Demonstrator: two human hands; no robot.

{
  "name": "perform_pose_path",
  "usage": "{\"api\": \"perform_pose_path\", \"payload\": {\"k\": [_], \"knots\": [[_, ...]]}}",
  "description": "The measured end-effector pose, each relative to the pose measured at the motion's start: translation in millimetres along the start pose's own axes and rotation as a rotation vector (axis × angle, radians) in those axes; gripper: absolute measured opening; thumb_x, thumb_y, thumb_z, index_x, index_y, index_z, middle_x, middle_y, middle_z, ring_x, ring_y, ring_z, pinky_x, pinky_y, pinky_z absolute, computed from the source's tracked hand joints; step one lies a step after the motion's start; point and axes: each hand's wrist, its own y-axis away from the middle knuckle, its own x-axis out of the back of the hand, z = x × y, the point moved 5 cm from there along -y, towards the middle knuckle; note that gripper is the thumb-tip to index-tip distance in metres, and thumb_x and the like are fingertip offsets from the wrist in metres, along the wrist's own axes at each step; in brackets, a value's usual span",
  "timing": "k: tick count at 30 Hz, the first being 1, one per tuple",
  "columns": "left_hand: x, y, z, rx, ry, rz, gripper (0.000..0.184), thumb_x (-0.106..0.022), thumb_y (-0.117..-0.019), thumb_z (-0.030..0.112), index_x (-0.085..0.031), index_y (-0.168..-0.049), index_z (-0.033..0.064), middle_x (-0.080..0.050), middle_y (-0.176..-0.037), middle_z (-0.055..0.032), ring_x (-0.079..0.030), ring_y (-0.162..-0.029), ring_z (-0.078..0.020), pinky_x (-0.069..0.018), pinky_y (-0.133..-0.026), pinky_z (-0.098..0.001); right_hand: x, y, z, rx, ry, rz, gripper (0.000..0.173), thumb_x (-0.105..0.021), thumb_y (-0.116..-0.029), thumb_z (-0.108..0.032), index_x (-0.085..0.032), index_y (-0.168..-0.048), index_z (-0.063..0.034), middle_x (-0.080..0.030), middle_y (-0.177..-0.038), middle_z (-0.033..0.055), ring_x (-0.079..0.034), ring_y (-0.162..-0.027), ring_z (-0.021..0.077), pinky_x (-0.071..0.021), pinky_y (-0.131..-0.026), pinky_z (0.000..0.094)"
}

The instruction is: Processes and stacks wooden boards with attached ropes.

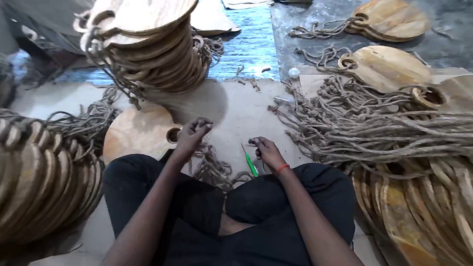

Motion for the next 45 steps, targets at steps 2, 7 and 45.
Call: {"api": "perform_pose_path", "payload": {"k": [2, 7, 45], "knots": [[37, -1, -3, -0.116, 0.049, 0.083, 0.016, -0.052, -0.1045, 0.013, -0.066, -0.098, 0.012, -0.056, -0.07, 0.0078, -0.045, -0.051, -0.0001, -0.0404, -0.047, -0.0167, -11, 14, 4, -0.01, -0.071, -0.028, 0.037, -0.036, -0.1133, -0.036, -0.061, -0.125, -0.0114, -0.069, -0.097, 0.0012, -0.049, -0.055, 0.0051, -0.0412, -0.051, 0.0218], [96, 19, -13, -0.086, 0.479, 0.632, 0.028, -0.035, -0.1133, 0.028, -0.059, -0.103, 0.0192, -0.055, -0.074, 0.0103, -0.046, -0.053, 0.0006, -0.0412, -0.049, -0.0141, -52, 31, 8, -0.046, -0.24, -0.134, 0.037, -0.037, -0.1134, -0.03, -0.063, -0.129, -0.0084, -0.064, -0.091, 0.0036, -0.051, -0.058, 0.0082, -0.0441, -0.054, 0.0233], [29, 1, -20, -0.057, 0.009, -0.141, 0.055, -0.063, -0.0987, 0.005, -0.043, -0.149, 0.0109, -0.072, -0.098, -0.0098, -0.071, -0.08, -0.016, -0.0605, -0.071, -0.0337, -22, 4, 18, 0.129, -0.514, 0.194, 0.015, -0.049, -0.1066, -0.007, -0.061, -0.114, -0.0027, -0.063, -0.087, 0.0051, -0.048, -0.055, 0.0071, -0.0411, -0.049, 0.0208]]}}
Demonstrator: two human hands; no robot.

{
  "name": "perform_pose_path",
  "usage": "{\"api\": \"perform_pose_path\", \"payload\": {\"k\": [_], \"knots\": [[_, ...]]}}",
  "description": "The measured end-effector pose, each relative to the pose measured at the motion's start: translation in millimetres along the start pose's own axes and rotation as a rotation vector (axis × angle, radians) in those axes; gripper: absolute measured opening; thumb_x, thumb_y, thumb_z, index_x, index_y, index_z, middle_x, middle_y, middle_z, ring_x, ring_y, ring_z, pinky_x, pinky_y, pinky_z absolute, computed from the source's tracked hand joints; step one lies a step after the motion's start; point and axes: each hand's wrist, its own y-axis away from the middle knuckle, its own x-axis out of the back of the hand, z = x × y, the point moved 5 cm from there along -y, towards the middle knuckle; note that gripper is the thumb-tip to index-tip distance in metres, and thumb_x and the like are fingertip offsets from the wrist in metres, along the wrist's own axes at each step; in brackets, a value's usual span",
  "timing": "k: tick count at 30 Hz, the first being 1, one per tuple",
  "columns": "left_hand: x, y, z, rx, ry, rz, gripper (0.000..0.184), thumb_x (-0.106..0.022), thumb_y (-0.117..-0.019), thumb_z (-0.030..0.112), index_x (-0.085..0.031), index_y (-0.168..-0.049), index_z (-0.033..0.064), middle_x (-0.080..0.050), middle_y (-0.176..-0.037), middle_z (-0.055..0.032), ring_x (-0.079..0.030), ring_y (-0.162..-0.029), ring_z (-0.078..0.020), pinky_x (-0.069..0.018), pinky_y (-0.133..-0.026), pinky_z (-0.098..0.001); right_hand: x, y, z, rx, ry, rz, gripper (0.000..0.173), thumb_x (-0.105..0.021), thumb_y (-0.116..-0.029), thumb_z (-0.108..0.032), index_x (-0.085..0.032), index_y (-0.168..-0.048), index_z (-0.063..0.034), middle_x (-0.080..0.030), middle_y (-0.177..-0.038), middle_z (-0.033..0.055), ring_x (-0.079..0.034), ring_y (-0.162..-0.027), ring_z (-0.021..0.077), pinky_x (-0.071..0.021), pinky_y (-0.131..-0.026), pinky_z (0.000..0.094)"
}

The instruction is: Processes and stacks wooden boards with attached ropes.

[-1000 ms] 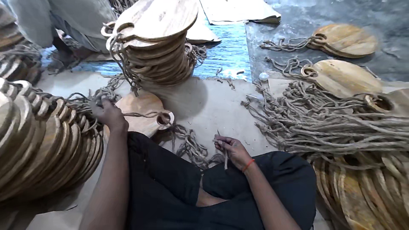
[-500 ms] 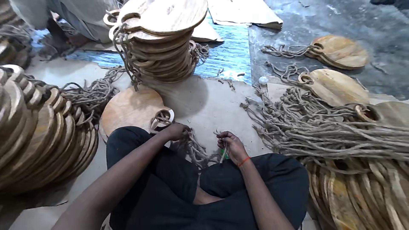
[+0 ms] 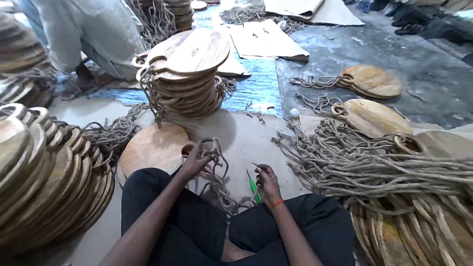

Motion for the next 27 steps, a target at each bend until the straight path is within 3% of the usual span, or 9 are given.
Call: {"api": "perform_pose_path", "payload": {"k": [2, 5, 7, 11, 13, 16, 19, 22, 27], "knots": [[7, 4, 1, -0.029, 0.142, 0.04, 0.052, -0.056, -0.1011, 0.003, -0.041, -0.15, 0.0118, -0.073, -0.099, -0.0096, -0.067, -0.072, -0.0132, -0.0565, -0.063, -0.0282, 0, 1, -2, -0.012, -0.042, 0.042, 0.016, -0.046, -0.1085, -0.008, -0.055, -0.12, -0.0033, -0.059, -0.081, 0.0045, -0.049, -0.055, 0.0086, -0.0416, -0.049, 0.0213], [15, 11, 12, -0.112, 0.336, 0.135, 0.047, -0.047, -0.1019, 0.005, -0.045, -0.148, 0.0154, -0.069, -0.085, -0.0032, -0.048, -0.05, -0.0024, -0.0415, -0.045, -0.0175, -3, 2, -5, -0.014, -0.051, 0.016, 0.036, -0.043, -0.1087, -0.008, -0.046, -0.144, -0.0089, -0.054, -0.077, 0.0027, -0.049, -0.055, 0.0087, -0.042, -0.049, 0.0222], [20, 15, 15, -0.123, 0.355, 0.204, 0.045, -0.045, -0.1009, 0.003, -0.052, -0.144, 0.0135, -0.067, -0.084, -0.0021, -0.05, -0.051, -0.0027, -0.0442, -0.046, -0.0178, -7, 4, -8, 0.022, -0.015, -0.029, 0.041, -0.042, -0.1085, -0.008, -0.045, -0.15, -0.0102, -0.057, -0.078, 0.0038, -0.053, -0.057, 0.01, -0.0464, -0.052, 0.024], [-5, 10, -10, 0.0, 0.134, 0.041, 0.029, -0.06, -0.0994, 0.008, -0.064, -0.128, 0.0061, -0.074, -0.102, -0.0055, -0.061, -0.067, -0.0061, -0.0503, -0.059, -0.0221, -16, 10, -8, 0.079, 0.088, -0.138, 0.032, -0.039, -0.1081, -0.005, -0.063, -0.129, 0.0001, -0.07, -0.093, 0.0075, -0.064, -0.067, 0.0121, -0.0566, -0.063, 0.0273], [-34, 11, -25, -0.012, -0.031, -0.184, 0.031, -0.066, -0.0972, 0.011, -0.065, -0.127, 0.0015, -0.073, -0.113, -0.0087, -0.069, -0.092, -0.0132, -0.0583, -0.082, -0.0309, -24, 14, -4, 0.055, 0.146, -0.205, 0.035, -0.037, -0.1087, -0.01, -0.066, -0.125, 0.0006, -0.072, -0.101, 0.0084, -0.066, -0.074, 0.0128, -0.0555, -0.063, 0.0267], [-83, 20, -40, -0.088, -0.443, -0.45, 0.037, -0.06, -0.1003, 0.013, -0.063, -0.136, 0.0062, -0.072, -0.12, -0.0116, -0.07, -0.107, -0.0226, -0.0549, -0.098, -0.0461, -35, 22, 5, 0.001, 0.296, -0.336, 0.045, -0.033, -0.1119, -0.026, -0.07, -0.118, -0.0019, -0.071, -0.095, 0.0027, -0.063, -0.073, 0.007, -0.052, -0.062, 0.0238], [-105, 27, -40, -0.135, -0.584, -0.506, 0.036, -0.056, -0.1037, 0.015, -0.056, -0.138, 0.0022, -0.073, -0.115, -0.0163, -0.072, -0.102, -0.0337, -0.0541, -0.093, -0.0581, -32, 26, 11, -0.069, 0.272, -0.391, 0.028, -0.051, -0.1083, -0.021, -0.069, -0.104, -0.0005, -0.071, -0.086, 0.0012, -0.066, -0.077, 0.0059, -0.057, -0.077, 0.0258], [-100, 22, -37, -0.102, -0.404, -0.426, 0.04, -0.057, -0.1031, 0.013, -0.051, -0.141, 0.0034, -0.073, -0.113, -0.0153, -0.072, -0.097, -0.0266, -0.0574, -0.09, -0.0487, -27, 22, 8, -0.122, 0.199, -0.416, 0.022, -0.069, -0.0961, -0.013, -0.07, -0.114, -0.0003, -0.072, -0.091, 0.0024, -0.062, -0.073, 0.0061, -0.0521, -0.066, 0.0221], [-80, 15, -23, -0.182, -0.378, -0.176, 0.032, -0.057, -0.1015, 0.006, -0.062, -0.134, 0.0058, -0.074, -0.106, -0.01, -0.071, -0.086, -0.0188, -0.0591, -0.081, -0.0406, -26, 17, -12, -0.019, 0.331, -0.339, 0.018, -0.065, -0.0996, -0.007, -0.071, -0.114, 0.001, -0.074, -0.092, 0.0076, -0.07, -0.075, 0.0136, -0.0611, -0.072, 0.0294]]}}
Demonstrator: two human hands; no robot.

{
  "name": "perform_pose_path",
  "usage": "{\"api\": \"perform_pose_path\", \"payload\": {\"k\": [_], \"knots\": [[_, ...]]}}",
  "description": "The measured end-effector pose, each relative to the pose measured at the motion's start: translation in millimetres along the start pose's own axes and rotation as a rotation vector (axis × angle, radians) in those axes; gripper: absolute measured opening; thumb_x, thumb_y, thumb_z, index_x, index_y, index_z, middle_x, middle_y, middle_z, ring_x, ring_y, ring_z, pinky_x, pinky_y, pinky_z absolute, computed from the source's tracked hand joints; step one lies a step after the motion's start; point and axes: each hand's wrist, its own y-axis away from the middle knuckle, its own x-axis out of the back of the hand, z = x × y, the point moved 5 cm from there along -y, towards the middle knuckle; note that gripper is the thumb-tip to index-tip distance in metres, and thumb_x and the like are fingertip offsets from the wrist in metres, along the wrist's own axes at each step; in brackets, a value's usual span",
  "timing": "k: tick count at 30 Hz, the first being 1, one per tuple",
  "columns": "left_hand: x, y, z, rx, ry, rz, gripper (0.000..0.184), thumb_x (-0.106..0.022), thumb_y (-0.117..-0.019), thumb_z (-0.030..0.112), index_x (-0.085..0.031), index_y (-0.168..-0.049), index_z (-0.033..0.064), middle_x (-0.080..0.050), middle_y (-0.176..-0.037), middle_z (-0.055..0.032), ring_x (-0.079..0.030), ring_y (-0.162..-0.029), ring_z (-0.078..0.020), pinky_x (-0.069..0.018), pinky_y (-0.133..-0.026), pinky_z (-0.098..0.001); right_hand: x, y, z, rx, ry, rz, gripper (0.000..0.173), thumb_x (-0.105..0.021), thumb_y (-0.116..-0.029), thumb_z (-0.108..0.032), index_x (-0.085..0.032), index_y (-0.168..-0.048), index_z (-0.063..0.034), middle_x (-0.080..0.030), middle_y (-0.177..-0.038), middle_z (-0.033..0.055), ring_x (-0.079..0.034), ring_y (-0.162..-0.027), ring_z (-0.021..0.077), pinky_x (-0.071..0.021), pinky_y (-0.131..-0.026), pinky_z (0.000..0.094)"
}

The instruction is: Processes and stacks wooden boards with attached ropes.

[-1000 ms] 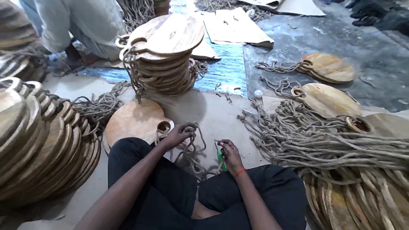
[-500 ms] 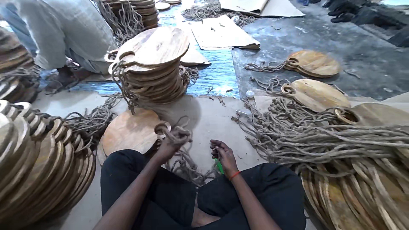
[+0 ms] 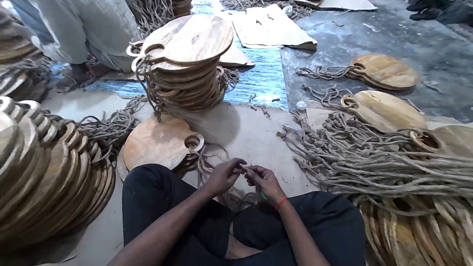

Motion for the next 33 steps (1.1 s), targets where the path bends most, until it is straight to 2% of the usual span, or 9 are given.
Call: {"api": "perform_pose_path", "payload": {"k": [4, 8, 11, 15, 18, 21, 25, 27, 33], "knots": [[92, 2, 3, 0.091, 0.017, 0.537, 0.031, -0.049, -0.1048, 0.005, -0.061, -0.132, -0.0041, -0.071, -0.111, -0.0174, -0.069, -0.091, -0.0224, -0.0582, -0.084, -0.0429, 76, 22, -36, 0.247, 0.258, 0.373, 0.019, -0.061, -0.1018, -0.011, -0.072, -0.115, -0.0021, -0.071, -0.089, 0.0022, -0.055, -0.061, 0.0053, -0.0471, -0.055, 0.0243], [196, 42, -11, 0.027, 0.257, 1.266, 0.026, -0.042, -0.1093, 0.013, -0.053, -0.13, 0.0012, -0.061, -0.089, 0.003, -0.051, -0.061, -0.0015, -0.0454, -0.054, -0.0193, 103, 27, -31, 0.307, 0.225, 0.486, 0.016, -0.065, -0.0993, -0.008, -0.072, -0.113, -0.0034, -0.071, -0.085, 0.0006, -0.05, -0.055, 0.0042, -0.0415, -0.05, 0.0208], [215, 61, -11, -0.122, 0.312, 1.481, 0.016, -0.044, -0.1091, 0.012, -0.056, -0.12, 0.0088, -0.057, -0.077, 0.0091, -0.048, -0.051, -0.0002, -0.0402, -0.045, -0.0159, 92, 18, -25, 0.22, 0.253, 0.41, 0.012, -0.067, -0.099, -0.008, -0.074, -0.106, -0.0026, -0.072, -0.084, 0.0033, -0.056, -0.06, 0.008, -0.0455, -0.054, 0.0248], [143, 23, 4, -0.097, 0.069, 0.791, 0.03, -0.045, -0.1044, 0.007, -0.062, -0.127, -0.002, -0.069, -0.098, -0.004, -0.055, -0.062, -0.005, -0.0485, -0.056, -0.0241, 70, 14, -26, 0.235, 0.25, 0.216, 0.006, -0.071, -0.0953, -0.007, -0.075, -0.098, -0.0023, -0.074, -0.083, 0.0033, -0.067, -0.07, 0.0114, -0.0572, -0.067, 0.0297], [43, -12, 3, 0.013, 0.033, 0.154, 0.04, -0.047, -0.1038, 0.003, -0.059, -0.142, 0.0105, -0.065, -0.135, -0.0076, -0.069, -0.098, -0.0166, -0.0586, -0.083, -0.0386, 50, 11, -18, 0.211, 0.273, 0.069, 0.009, -0.077, -0.0903, -0.009, -0.076, -0.098, -0.0046, -0.074, -0.083, 0.0003, -0.065, -0.068, 0.0079, -0.0564, -0.067, 0.028], [-16, -25, 0, 0.02, -0.003, -0.164, 0.043, -0.05, -0.1069, 0.009, -0.053, -0.15, 0.0086, -0.049, -0.155, -0.0155, -0.054, -0.137, -0.0298, -0.0471, -0.11, -0.0505, 38, 4, -5, 0.17, 0.302, 0.016, 0.017, -0.078, -0.0912, -0.011, -0.076, -0.108, -0.0069, -0.077, -0.095, 0.0013, -0.069, -0.076, 0.01, -0.0589, -0.073, 0.0307], [-36, -24, -19, 0.185, 0.03, -0.3, 0.038, -0.05, -0.1091, 0.021, -0.054, -0.144, 0.0057, -0.072, -0.111, -0.0123, -0.071, -0.093, -0.0191, -0.0576, -0.089, -0.0393, 38, -6, 0, 0.068, 0.357, 0.048, 0.023, -0.075, -0.0941, -0.008, -0.071, -0.116, -0.0075, -0.073, -0.098, 0.0059, -0.067, -0.072, 0.0155, -0.0575, -0.067, 0.0351], [-40, -22, -27, 0.277, 0.054, -0.234, 0.033, -0.061, -0.1046, 0.027, -0.064, -0.129, 0.0054, -0.068, -0.091, -0.0104, -0.062, -0.071, -0.0168, -0.0545, -0.07, -0.0352, 36, -12, 2, 0.007, 0.38, 0.05, 0.019, -0.074, -0.0952, -0.01, -0.071, -0.114, -0.0074, -0.074, -0.097, 0.0077, -0.07, -0.073, 0.0185, -0.0607, -0.07, 0.0381], [-47, -35, -45, 0.513, 0.098, -0.054, 0.024, -0.067, -0.1016, 0.029, -0.074, -0.111, 0.0072, -0.067, -0.084, -0.0062, -0.056, -0.063, -0.0139, -0.0494, -0.063, -0.0343, 39, -23, 4, -0.059, 0.381, 0.129, 0.01, -0.072, -0.0967, -0.01, -0.074, -0.105, -0.0048, -0.073, -0.09, 0.0098, -0.068, -0.07, 0.0189, -0.0597, -0.07, 0.0382]]}}
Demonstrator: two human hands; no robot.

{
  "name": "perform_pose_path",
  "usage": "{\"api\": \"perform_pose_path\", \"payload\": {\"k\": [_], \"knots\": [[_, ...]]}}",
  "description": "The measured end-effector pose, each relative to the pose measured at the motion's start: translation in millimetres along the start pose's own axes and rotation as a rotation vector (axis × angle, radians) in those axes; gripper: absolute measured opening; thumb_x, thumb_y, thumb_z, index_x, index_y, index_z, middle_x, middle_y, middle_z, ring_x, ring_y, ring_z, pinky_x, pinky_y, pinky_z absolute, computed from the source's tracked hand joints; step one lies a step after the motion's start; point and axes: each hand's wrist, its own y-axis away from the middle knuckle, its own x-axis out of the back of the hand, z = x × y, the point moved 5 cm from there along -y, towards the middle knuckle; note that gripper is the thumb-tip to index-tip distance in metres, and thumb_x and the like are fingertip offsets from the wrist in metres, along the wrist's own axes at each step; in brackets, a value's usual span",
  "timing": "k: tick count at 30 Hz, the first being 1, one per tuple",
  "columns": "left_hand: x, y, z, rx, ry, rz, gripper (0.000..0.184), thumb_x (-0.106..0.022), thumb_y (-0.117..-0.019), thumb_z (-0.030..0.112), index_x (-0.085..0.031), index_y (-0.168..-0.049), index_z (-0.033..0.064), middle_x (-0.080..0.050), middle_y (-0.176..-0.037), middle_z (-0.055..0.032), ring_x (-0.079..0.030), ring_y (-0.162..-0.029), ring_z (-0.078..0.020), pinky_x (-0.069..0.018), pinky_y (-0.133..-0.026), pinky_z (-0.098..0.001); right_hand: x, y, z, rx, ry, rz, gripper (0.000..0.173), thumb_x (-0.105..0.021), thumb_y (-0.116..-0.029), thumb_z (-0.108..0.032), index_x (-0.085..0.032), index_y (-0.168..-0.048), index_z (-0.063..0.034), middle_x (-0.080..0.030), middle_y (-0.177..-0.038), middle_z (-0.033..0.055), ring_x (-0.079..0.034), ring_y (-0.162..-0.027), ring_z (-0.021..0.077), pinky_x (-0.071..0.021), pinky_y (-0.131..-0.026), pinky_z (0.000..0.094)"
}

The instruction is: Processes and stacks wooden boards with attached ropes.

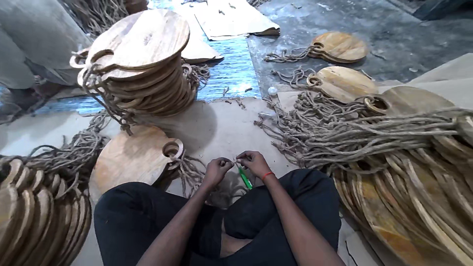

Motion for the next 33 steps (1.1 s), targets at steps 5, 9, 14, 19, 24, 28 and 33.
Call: {"api": "perform_pose_path", "payload": {"k": [5, 9, 14, 19, 24, 28, 33], "knots": [[-12, -15, -12, 0.106, 0.03, -0.008, 0.024, -0.059, -0.1053, 0.023, -0.071, -0.113, 0.004, -0.069, -0.089, -0.0064, -0.058, -0.064, -0.0131, -0.051, -0.065, -0.0331, 1, 0, -4, -0.045, 0.091, 0.05, 0.012, -0.07, -0.0975, -0.008, -0.074, -0.108, -0.0041, -0.074, -0.095, 0.0154, -0.069, -0.074, 0.0282, -0.0576, -0.07, 0.0475], [-25, -26, -23, 0.145, 0.068, 0.059, 0.024, -0.059, -0.1052, 0.021, -0.071, -0.114, 0.0022, -0.072, -0.097, -0.0109, -0.066, -0.082, -0.0202, -0.0544, -0.079, -0.0411, -5, -33, 17, -0.11, 0.16, -0.007, 0.014, -0.07, -0.0972, -0.01, -0.076, -0.108, -0.0041, -0.075, -0.105, 0.0137, -0.072, -0.096, 0.0276, -0.0553, -0.093, 0.0494], [-31, -27, -18, 0.188, -0.045, 0.094, 0.025, -0.058, -0.1054, 0.024, -0.073, -0.11, 0.004, -0.072, -0.094, -0.0127, -0.068, -0.087, -0.0268, -0.0533, -0.083, -0.0505, -6, -36, 21, -0.148, 0.236, -0.029, 0.014, -0.07, -0.0965, -0.011, -0.077, -0.108, -0.0049, -0.075, -0.108, 0.015, -0.07, -0.105, 0.0312, -0.0522, -0.097, 0.0528], [-31, -33, -8, 0.217, -0.172, 0.079, 0.026, -0.06, -0.1043, 0.025, -0.074, -0.108, 0.0039, -0.073, -0.094, -0.0129, -0.07, -0.089, -0.0277, -0.0538, -0.086, -0.0514, -6, -37, 21, -0.207, 0.3, -0.057, 0.014, -0.07, -0.0965, -0.013, -0.077, -0.107, -0.0059, -0.074, -0.109, 0.0162, -0.069, -0.107, 0.0335, -0.0514, -0.097, 0.0548], [-31, -29, -10, 0.191, -0.299, -0.037, 0.028, -0.063, -0.1031, 0.029, -0.074, -0.107, 0.0036, -0.072, -0.097, -0.0163, -0.069, -0.093, -0.0315, -0.053, -0.089, -0.0546, -9, -34, 26, -0.328, 0.392, -0.152, 0.018, -0.072, -0.0953, -0.018, -0.077, -0.108, -0.0066, -0.073, -0.113, 0.0172, -0.068, -0.11, 0.0352, -0.0508, -0.098, 0.0564], [-38, -23, -8, 0.144, -0.327, -0.077, 0.03, -0.063, -0.1026, 0.03, -0.074, -0.107, 0.0027, -0.072, -0.097, -0.0178, -0.068, -0.093, -0.0333, -0.0528, -0.088, -0.0549, -11, -26, 30, -0.366, 0.396, -0.126, 0.015, -0.074, -0.0933, -0.017, -0.077, -0.102, -0.0048, -0.073, -0.106, 0.0195, -0.069, -0.103, 0.0371, -0.0526, -0.091, 0.0583], [-33, -24, -9, 0.16, -0.338, 0.027, 0.028, -0.064, -0.1015, 0.03, -0.074, -0.109, 0.0046, -0.073, -0.101, -0.0169, -0.07, -0.098, -0.0337, -0.0528, -0.091, -0.0556, -11, -21, 27, -0.241, 0.365, 0.045, 0.012, -0.072, -0.0934, -0.013, -0.077, -0.1, -0.0045, -0.074, -0.1, 0.0191, -0.07, -0.097, 0.0384, -0.0541, -0.086, 0.059]]}}
